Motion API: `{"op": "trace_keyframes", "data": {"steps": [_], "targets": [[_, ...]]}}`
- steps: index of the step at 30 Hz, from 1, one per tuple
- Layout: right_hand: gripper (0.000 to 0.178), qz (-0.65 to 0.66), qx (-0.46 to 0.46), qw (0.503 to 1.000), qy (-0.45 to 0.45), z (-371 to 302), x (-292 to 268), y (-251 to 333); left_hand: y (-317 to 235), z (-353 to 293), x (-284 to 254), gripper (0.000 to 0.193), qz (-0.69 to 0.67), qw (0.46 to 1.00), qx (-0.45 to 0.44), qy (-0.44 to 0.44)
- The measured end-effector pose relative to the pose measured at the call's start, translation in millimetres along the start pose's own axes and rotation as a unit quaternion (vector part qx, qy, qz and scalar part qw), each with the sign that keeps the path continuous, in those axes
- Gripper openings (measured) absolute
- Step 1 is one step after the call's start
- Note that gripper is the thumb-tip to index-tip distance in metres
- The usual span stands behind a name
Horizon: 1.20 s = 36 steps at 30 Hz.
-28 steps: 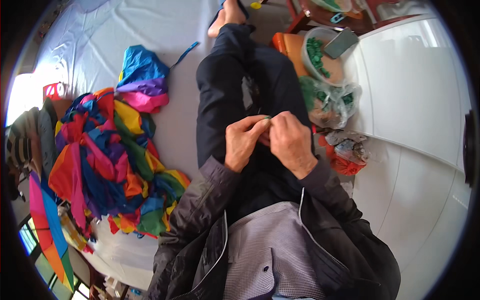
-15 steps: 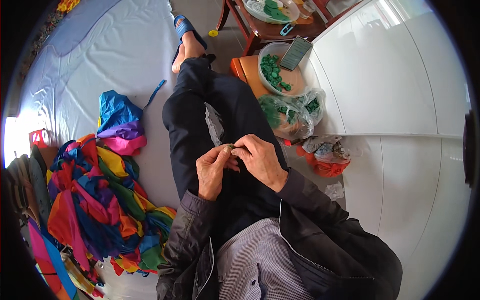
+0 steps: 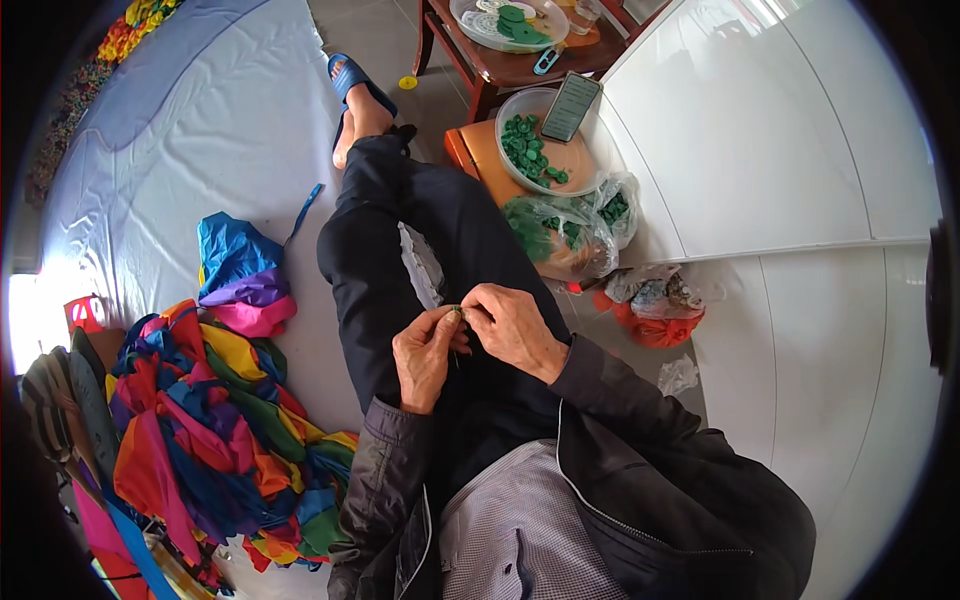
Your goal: Manually packaging small green items into plastic bags.
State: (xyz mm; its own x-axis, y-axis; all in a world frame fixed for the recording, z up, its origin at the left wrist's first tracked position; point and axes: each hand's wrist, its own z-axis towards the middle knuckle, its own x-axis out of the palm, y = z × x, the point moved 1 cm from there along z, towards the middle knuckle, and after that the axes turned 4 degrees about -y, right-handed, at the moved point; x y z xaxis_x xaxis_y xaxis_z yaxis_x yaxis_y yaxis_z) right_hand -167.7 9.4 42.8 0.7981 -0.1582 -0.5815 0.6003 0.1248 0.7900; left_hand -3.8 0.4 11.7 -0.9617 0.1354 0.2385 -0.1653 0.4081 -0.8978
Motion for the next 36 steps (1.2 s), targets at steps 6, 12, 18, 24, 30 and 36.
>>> {"op": "trace_keyframes", "data": {"steps": [6,12,18,24,30,36], "targets": [[0.007,0.016,0.011,1.0,0.017,-2,1,-8,-2,-1,2,0.023,0.018,1.0,-0.008,0.006],[0.009,0.035,0.035,0.999,0.011,-4,4,-6,-2,-2,4,0.023,0.039,0.999,-0.001,-0.01],[0.01,0.018,0.016,1.0,0.014,-5,5,-4,-2,-1,3,0.023,0.061,0.998,-0.005,-0.014],[0.009,-0.024,-0.048,0.999,-0.01,-3,8,2,-1,1,-5,0.024,-0.08,0.992,-0.094,0.039],[0.009,-0.068,-0.092,0.993,-0.002,-2,7,6,6,4,-10,0.028,-0.189,0.968,-0.145,0.078],[0.011,-0.104,-0.11,0.988,0.0,-7,12,0,7,3,-9,0.025,-0.236,0.957,-0.154,0.069]]}}
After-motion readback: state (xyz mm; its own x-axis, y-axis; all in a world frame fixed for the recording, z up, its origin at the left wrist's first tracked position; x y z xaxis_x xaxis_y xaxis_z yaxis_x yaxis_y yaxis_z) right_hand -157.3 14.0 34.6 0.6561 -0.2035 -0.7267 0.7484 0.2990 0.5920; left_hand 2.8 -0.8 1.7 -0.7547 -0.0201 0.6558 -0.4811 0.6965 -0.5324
